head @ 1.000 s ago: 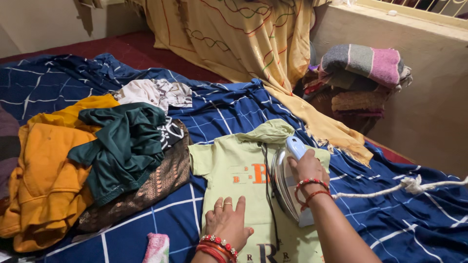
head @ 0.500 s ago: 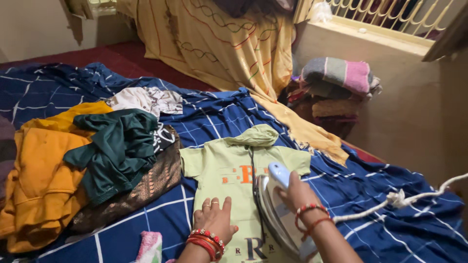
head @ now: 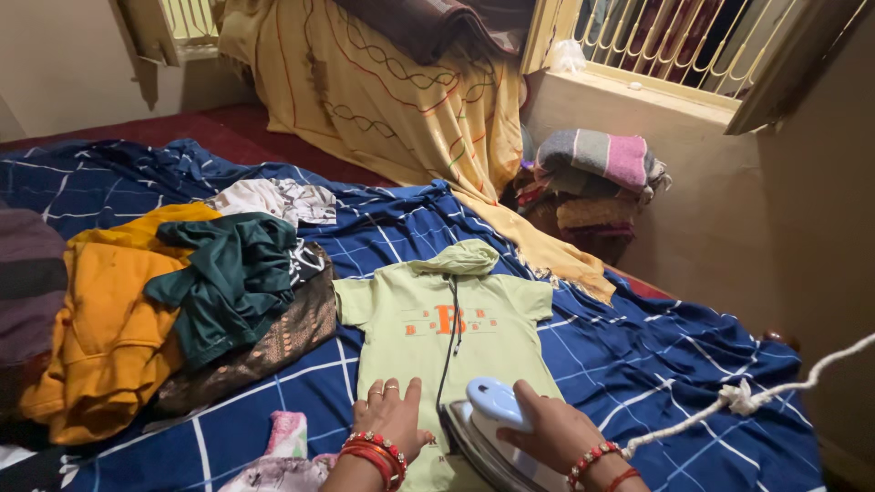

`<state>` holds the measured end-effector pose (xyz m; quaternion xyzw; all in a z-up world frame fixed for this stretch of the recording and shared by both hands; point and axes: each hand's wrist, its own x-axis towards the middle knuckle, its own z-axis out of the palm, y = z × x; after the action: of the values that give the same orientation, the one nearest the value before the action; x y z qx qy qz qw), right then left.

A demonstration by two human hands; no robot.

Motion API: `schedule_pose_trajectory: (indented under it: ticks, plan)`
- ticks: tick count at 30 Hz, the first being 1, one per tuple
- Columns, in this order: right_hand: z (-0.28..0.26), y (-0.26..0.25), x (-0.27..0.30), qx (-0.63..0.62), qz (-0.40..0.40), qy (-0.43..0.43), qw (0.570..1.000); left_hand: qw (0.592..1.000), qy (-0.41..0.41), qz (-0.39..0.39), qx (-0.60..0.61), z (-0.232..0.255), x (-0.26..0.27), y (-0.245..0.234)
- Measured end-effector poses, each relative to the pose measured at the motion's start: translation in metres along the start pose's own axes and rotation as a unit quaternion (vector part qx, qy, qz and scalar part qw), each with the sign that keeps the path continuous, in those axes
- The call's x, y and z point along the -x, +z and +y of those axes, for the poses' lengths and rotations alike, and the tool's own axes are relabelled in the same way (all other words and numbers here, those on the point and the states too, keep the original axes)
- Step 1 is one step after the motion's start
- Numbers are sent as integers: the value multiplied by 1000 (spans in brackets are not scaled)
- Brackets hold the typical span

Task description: The person irons a light green t-shirt on a bed using a steam iron. They smooth the fabric, iron the front and back, and flip the shirt to iron both sides.

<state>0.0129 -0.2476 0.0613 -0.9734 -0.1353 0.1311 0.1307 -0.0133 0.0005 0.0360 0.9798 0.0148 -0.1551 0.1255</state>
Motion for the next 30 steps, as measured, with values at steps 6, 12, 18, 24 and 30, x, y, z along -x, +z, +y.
schedule_pose_trajectory:
  ticks: [6, 12, 18, 24, 30]
  plan:
    - [-4, 9, 5, 28, 43, -18, 999, 1000, -6, 5, 11, -2, 9, -7]
    - [-24, 17, -18, 44, 86, 21, 995, 1000, -13, -11, 3, -4, -5, -5]
    - [-51, 14, -71, 17, 119, 49, 992, 998, -42, -39, 5, -4, -18, -6]
    - [-68, 8, -130, 10, 126, 76, 989, 998, -68, 4, 12, -13, -31, -11]
    - [-76, -4, -167, 16, 138, 87, 987, 995, -89, 32, 29, -19, -48, -23]
